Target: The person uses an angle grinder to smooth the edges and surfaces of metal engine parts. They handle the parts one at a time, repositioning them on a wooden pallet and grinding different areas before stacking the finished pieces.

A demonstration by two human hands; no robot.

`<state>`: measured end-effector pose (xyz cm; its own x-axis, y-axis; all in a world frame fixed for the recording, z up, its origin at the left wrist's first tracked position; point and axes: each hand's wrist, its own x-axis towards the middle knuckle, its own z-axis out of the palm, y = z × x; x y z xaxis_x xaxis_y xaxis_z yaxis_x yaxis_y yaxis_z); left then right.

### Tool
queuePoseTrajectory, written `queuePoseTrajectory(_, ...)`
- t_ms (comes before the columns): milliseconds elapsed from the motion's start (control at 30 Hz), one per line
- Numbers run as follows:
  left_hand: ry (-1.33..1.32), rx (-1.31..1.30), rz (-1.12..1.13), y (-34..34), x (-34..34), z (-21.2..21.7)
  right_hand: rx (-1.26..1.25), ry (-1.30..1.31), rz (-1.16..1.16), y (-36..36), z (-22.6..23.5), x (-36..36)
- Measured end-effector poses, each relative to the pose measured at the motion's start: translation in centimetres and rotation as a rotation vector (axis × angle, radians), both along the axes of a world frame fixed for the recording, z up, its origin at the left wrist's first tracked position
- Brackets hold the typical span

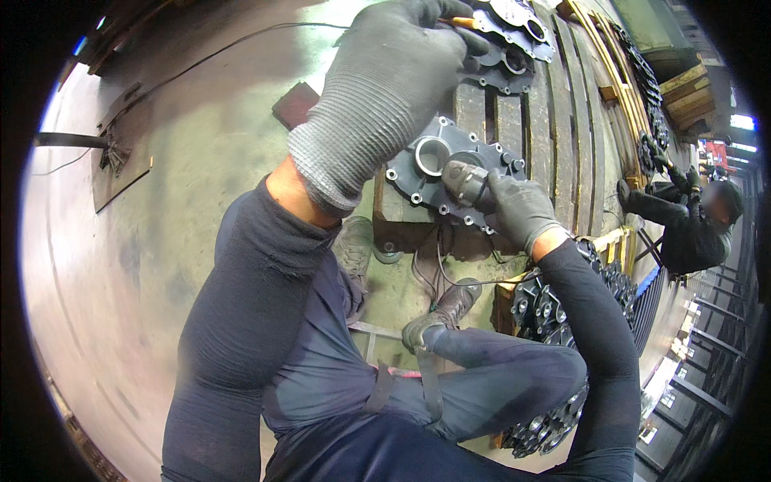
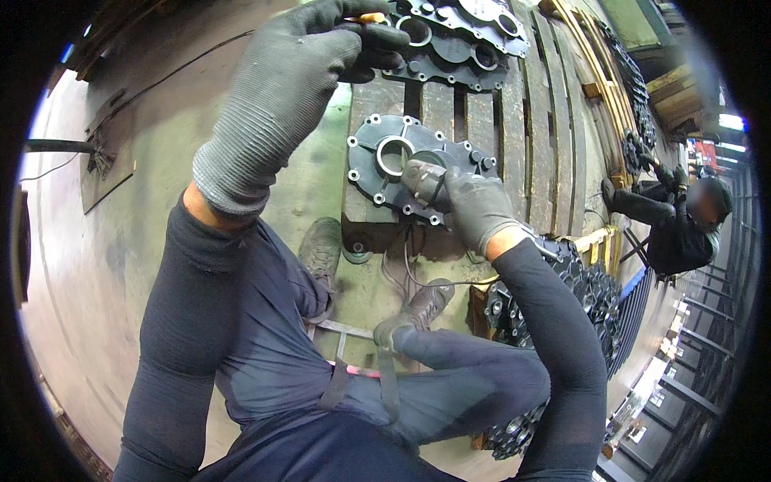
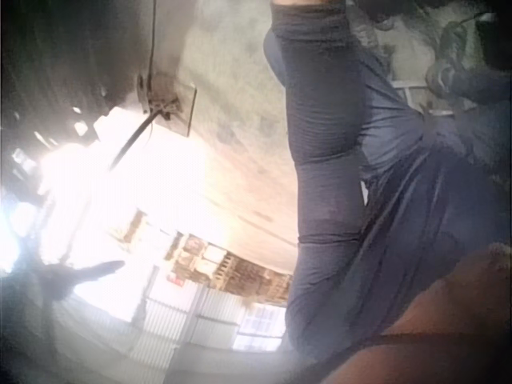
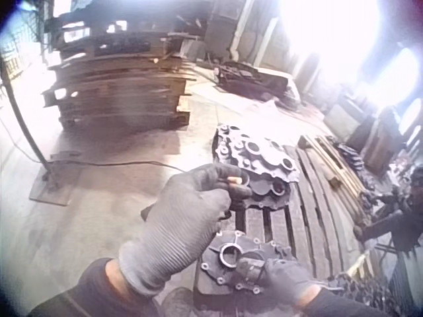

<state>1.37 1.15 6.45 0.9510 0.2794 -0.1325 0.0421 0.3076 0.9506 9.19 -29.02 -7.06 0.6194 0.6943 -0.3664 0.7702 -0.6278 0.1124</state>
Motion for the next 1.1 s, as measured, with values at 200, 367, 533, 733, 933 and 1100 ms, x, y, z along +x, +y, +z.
queuePoseTrajectory(200,-0.033,-0.051,-0.012,0.5,0.7,-2.0,0.258,0.22,-0.521,-2.3,1.7,-2.5)
queuePoseTrajectory(367,0.011,-0.004,-0.016,-0.6,0.5,-0.3,0.572,0.517,-0.809,-3.7,-0.5,-6.6)
queuePoseTrajectory(533,-0.127,-0.005,-0.077,-0.2,0.9,-2.6,0.931,0.832,-1.091,-2.0,-5.5,-11.1)
queuePoseTrajectory(733,0.03,-0.004,-0.06,-1.1,0.6,-0.4,1.115,0.899,-1.248,-1.4,-8.3,-12.8)
queuePoseTrajectory(933,-0.109,0.018,-0.119,-0.2,0.0,-1.2,1.18,0.931,-1.271,-0.6,-7.7,-12.0)
queuePoseTrajectory(1100,-0.123,0.049,-0.105,-0.1,-0.2,-1.3,1.218,0.969,-1.306,-0.1,-8.1,-12.0)
